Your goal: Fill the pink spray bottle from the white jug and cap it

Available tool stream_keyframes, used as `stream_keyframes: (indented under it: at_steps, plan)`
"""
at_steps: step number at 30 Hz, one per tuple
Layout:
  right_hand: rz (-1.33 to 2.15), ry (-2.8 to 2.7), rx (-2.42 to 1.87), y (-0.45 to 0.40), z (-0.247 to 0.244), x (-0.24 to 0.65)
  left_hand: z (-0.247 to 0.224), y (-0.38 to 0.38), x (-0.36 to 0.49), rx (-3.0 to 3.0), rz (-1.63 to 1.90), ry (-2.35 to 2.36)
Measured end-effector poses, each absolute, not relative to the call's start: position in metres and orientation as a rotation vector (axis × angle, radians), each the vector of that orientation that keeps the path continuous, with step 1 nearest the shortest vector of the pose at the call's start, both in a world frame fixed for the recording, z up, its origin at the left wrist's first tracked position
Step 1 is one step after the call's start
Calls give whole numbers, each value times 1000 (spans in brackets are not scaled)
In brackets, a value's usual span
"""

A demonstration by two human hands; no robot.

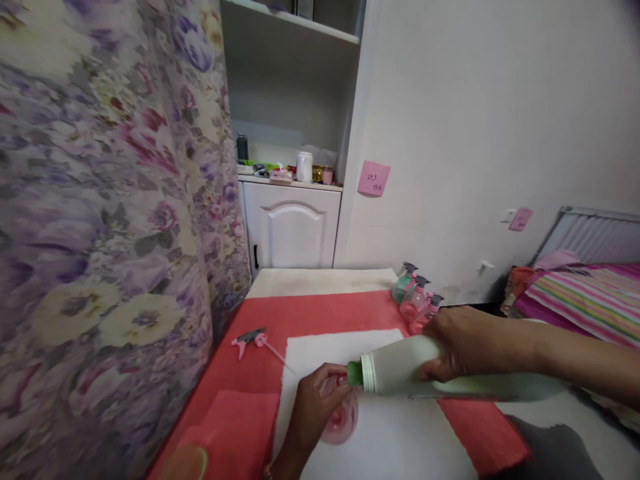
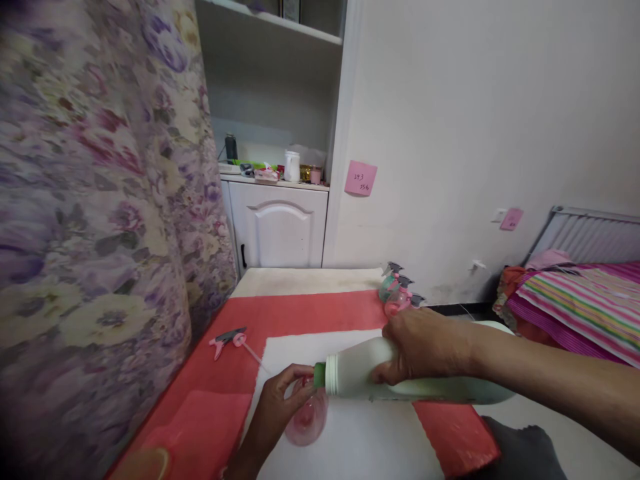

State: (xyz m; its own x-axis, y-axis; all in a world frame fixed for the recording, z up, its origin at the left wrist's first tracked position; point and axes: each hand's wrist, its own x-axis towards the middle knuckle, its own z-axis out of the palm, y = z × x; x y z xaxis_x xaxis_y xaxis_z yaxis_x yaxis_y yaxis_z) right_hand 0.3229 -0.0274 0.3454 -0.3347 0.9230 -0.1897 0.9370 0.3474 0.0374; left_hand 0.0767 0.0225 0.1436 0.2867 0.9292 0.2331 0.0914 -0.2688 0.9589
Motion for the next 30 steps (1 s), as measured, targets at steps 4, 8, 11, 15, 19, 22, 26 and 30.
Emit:
stream_keyframes:
  at_steps: [4,8,11,15,19,22,26,30]
  plan:
    - [-78,2425,1656,-27,345,322,143,23,76,1607,1104,947]
    - [-74,2419,1657,-27,346,321,144,22,76,1605,1096,947]
    - [-88,2409,1655,-28,347,321,144,22,76,1603,1098,951]
    - [-89,2424,1648,-28,348,320,144,23,77,1591,1104,953]
    - [-89,2421,1646,-27,347,321,144,23,77,1586,1100,955]
    - [-91,2412,1652,-27,346,322,143,23,77,1592,1101,948]
    - [-90,2397,1675,-26,346,321,142,24,77,1603,1100,937]
    - [-94,2385,1673,-26,349,318,142,23,76,1606,1101,943]
